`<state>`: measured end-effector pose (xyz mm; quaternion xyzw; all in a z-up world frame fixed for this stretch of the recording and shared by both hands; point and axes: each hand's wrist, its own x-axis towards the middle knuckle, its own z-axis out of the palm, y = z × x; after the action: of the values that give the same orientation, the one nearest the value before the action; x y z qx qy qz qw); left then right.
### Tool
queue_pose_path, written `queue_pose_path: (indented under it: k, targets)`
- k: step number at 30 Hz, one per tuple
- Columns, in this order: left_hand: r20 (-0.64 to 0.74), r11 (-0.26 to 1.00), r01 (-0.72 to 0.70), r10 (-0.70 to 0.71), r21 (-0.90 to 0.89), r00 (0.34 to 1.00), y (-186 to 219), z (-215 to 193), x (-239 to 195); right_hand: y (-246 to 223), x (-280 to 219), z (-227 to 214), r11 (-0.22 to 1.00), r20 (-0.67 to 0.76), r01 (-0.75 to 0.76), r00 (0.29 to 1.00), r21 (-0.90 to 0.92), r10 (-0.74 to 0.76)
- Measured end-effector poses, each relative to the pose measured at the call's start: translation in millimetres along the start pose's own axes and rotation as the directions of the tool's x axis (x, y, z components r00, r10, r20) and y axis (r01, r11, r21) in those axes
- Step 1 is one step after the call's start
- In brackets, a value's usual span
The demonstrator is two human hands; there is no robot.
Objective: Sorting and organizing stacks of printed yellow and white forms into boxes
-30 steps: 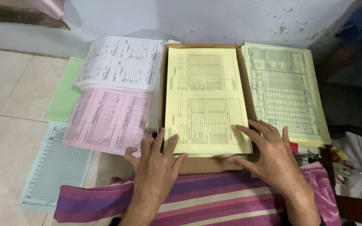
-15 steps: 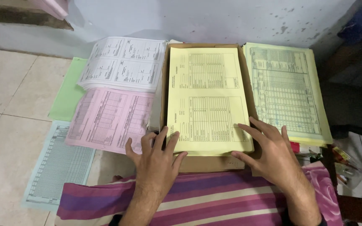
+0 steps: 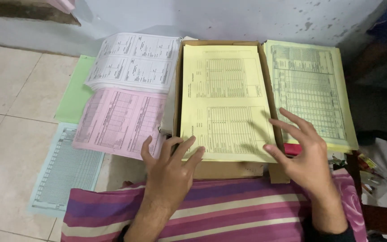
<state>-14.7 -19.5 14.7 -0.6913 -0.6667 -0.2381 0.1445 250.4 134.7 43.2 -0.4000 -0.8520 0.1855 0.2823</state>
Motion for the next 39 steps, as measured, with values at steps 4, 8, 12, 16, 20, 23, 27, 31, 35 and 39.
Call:
queue_pose_path:
  k: [4,8,12,16,20,23,27,31,35,39]
  targets:
    - [0.129,0.999,0.022,-0.018,-0.029,0.991,-1.4,-21.9,-2.9,7.8,-1.3,0.7,0.999,-0.124,0.007,0.992,0.049,-0.001]
    - [0.603,0.997,0.071,-0.054,-0.004,0.796,-7.2,-50.5,-3.6,15.8,-4.3,2.1,0.998,-0.236,0.056,0.971,0.036,-0.046]
    - [0.592,0.993,0.098,-0.044,-0.059,0.805,-14.3,-75.5,-4.6,12.7,-3.3,1.6,0.998,-0.223,0.053,0.974,0.025,-0.046]
    - [0.497,0.992,0.097,-0.043,-0.082,0.866,-16.9,-74.2,-7.7,13.6,-2.8,3.4,0.996,-0.212,0.088,0.974,0.025,-0.081]
    - [0.527,0.981,0.139,-0.046,-0.138,0.849,-11.4,-64.9,0.4,28.0,-5.8,4.2,0.992,-0.171,0.122,0.978,0.017,-0.117]
    - [0.334,0.983,0.048,0.014,-0.176,0.943,-7.1,-50.5,0.1,25.2,-7.0,-0.3,0.973,-0.107,0.215,0.973,0.087,-0.205]
    - [0.099,0.994,-0.041,0.051,-0.098,0.994,-0.6,-39.5,1.5,15.0,-6.9,-7.4,0.929,-0.024,0.338,0.941,0.153,-0.338]
    - [0.073,0.999,-0.027,0.028,-0.021,0.997,4.2,-22.3,-1.3,6.6,-6.2,-10.7,0.941,0.082,0.303,0.945,0.152,-0.317]
    - [0.035,0.999,0.026,-0.024,-0.042,0.999,0.9,-7.9,-2.6,0.5,-3.8,-9.1,0.940,0.124,0.325,0.934,0.101,-0.336]
    - [-0.029,0.993,0.057,-0.060,-0.103,0.998,-13.7,-17.7,3.6,0.1,-2.9,-9.7,0.944,0.115,0.293,0.943,0.153,-0.312]
